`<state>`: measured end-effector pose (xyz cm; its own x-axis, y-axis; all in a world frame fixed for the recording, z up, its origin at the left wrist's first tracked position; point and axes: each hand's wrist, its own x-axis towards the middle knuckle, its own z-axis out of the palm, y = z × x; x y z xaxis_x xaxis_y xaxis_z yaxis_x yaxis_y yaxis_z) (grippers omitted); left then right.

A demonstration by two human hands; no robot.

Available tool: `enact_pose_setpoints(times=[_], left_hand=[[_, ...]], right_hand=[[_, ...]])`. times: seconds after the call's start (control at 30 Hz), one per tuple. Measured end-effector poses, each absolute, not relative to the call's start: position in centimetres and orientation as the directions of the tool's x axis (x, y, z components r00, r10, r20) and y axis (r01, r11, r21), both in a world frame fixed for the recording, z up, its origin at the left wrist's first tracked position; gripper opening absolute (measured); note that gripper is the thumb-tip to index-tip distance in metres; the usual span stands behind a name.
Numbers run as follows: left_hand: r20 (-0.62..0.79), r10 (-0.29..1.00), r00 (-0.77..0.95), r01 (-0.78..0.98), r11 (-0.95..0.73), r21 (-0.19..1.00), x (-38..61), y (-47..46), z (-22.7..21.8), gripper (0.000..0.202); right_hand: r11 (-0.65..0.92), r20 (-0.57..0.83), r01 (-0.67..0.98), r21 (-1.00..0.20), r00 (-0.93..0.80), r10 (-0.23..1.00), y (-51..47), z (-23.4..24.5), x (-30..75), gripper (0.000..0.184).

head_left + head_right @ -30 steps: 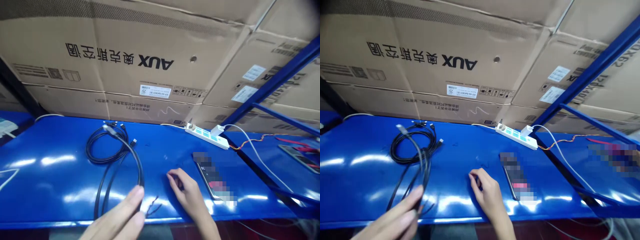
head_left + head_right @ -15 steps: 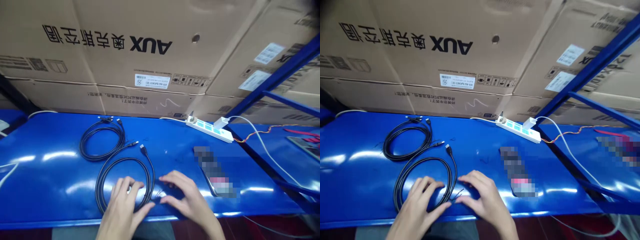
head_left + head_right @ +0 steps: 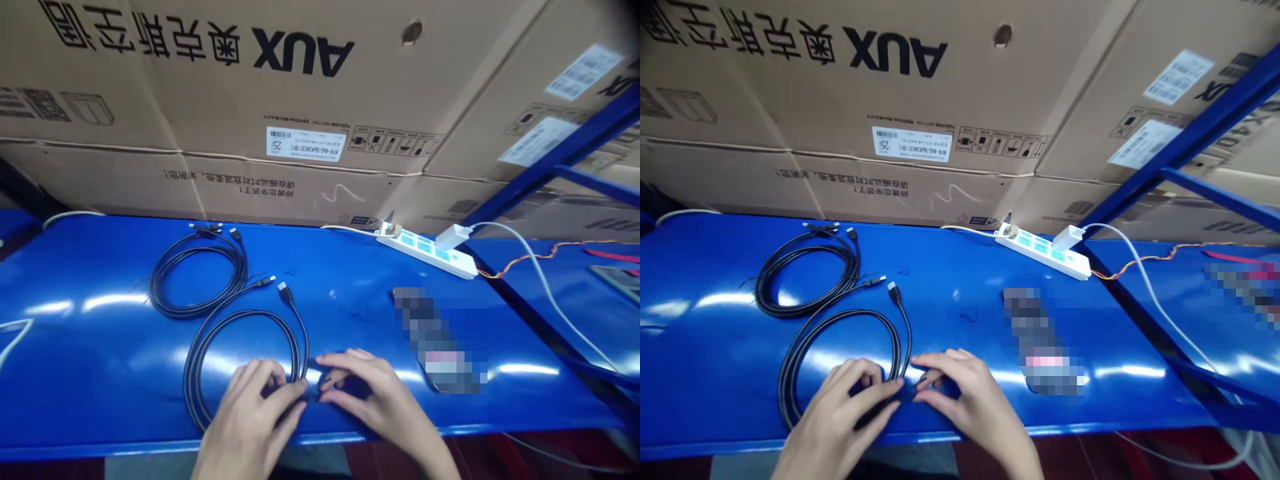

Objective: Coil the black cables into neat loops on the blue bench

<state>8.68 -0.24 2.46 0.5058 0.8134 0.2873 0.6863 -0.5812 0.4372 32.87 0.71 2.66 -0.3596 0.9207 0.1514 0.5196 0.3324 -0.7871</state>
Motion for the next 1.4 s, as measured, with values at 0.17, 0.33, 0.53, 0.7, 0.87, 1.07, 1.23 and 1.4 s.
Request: enact_pose_setpoints(times=[0.17,0.33,0.53,0.7,0.87,1.07,1.23,1.4], left_hand=[[0.362,0.801,0.476,0.706,-0.594,0.385,9.1,-0.6,2.2,0.019],[0.437,0.802,0.409,0.731,-0.574,0.369,9.4,-0.7,2.1,0.025],[0.439,0.780,0.445,0.704,-0.608,0.366,9.3,-0.3,2.3,0.034],[0.462,0.767,0.445,0.703,-0.619,0.350,9.3,-0.3,2.4,0.033],[0.489,0.755,0.438,0.708,-0.624,0.330,9.3,-0.4,2.0,0.027],[0.469,0.789,0.396,0.729,-0.581,0.361,9.1,-0.7,1.2,0.019],[0.481,0.784,0.393,0.719,-0.588,0.371,9.0,-0.9,1.0,0.020],[0.454,0.778,0.434,0.700,-0.608,0.374,8.6,-0.9,0.8,0.022]], right_hand=[[0.390,0.260,0.502,-0.772,-0.311,0.914,-0.3,2.4,32.7,0.030],[0.606,0.508,0.546,-0.579,-0.339,0.792,-1.3,3.4,31.2,0.014],[0.677,0.560,0.511,-0.529,-0.389,0.732,-0.5,3.6,29.0,0.027],[0.473,0.372,0.418,-0.775,-0.303,0.877,0.3,2.9,28.9,0.027],[0.234,0.165,0.424,-0.875,-0.194,0.967,0.4,2.7,29.0,0.032],[0.119,0.078,0.306,-0.945,-0.143,0.987,-0.1,2.6,29.2,0.035],[0.224,0.168,0.331,-0.917,-0.191,0.967,-0.8,2.3,30.1,0.039],[0.407,0.378,0.464,-0.787,-0.159,0.912,-1.1,2.1,30.2,0.030]])
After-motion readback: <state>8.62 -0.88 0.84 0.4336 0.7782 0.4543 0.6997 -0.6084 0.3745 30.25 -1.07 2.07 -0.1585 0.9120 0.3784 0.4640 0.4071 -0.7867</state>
